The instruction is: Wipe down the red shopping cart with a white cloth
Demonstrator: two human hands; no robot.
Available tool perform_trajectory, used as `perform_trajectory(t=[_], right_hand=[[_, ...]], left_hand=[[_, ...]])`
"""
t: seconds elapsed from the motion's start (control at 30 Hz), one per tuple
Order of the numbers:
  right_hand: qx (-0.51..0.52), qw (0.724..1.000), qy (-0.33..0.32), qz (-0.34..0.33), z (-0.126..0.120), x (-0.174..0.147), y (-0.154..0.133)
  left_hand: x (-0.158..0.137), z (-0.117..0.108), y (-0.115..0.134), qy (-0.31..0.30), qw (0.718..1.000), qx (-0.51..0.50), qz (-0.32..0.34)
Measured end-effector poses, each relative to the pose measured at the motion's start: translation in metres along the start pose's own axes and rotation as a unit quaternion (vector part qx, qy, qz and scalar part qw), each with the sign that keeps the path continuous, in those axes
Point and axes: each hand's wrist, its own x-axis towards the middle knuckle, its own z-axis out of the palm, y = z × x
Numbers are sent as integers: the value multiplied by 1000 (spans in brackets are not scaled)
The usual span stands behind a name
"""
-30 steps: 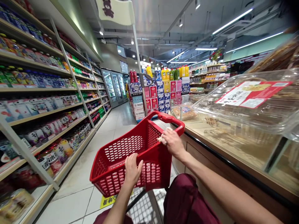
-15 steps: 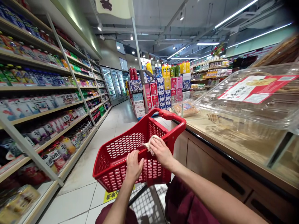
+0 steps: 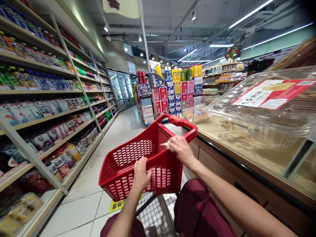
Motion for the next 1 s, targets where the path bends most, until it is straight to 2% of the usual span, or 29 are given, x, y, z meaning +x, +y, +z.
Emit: perform_trajectory(t=[0.07,0.13,0.27,0.3,0.47,0.5,0.6,0.67,0.73,0.8,0.87,0.9,1.0], right_hand=[[-25,997,38,63,-10,2,18],[-30,995,62,79,-10,1,19],[10,999,19,-45,4,-6,-6],[14,998,13,-53,5,-7,-6],[-28,994,64,83,-5,-2,15],[-27,995,64,76,-3,-2,9],[6,999,32,-22,12,-5,-20],[20,998,18,-59,16,-8,-24],[9,999,32,-25,9,-8,-9],[-14,996,70,51,-1,-6,9],[-16,992,91,85,-2,-5,10],[-5,994,88,69,2,-5,3],[38,998,42,-42,18,-11,-27]], left_hand=[[1,1,3,4,1000,5,-8],[2,1,5,8,1000,12,-14],[-3,-2,4,1,999,51,2],[-6,-3,3,6,997,71,-3],[-29,-4,-5,42,986,154,-58],[-31,-3,-6,41,985,156,-60],[-34,-3,-10,31,986,156,-56],[-34,-4,-13,21,986,154,-52],[-33,-5,-13,20,986,153,-57],[-33,-4,-9,28,986,154,-63],[-32,-2,-3,38,984,158,-71],[-32,-1,0,44,983,162,-76],[-33,0,5,53,980,174,-83]])
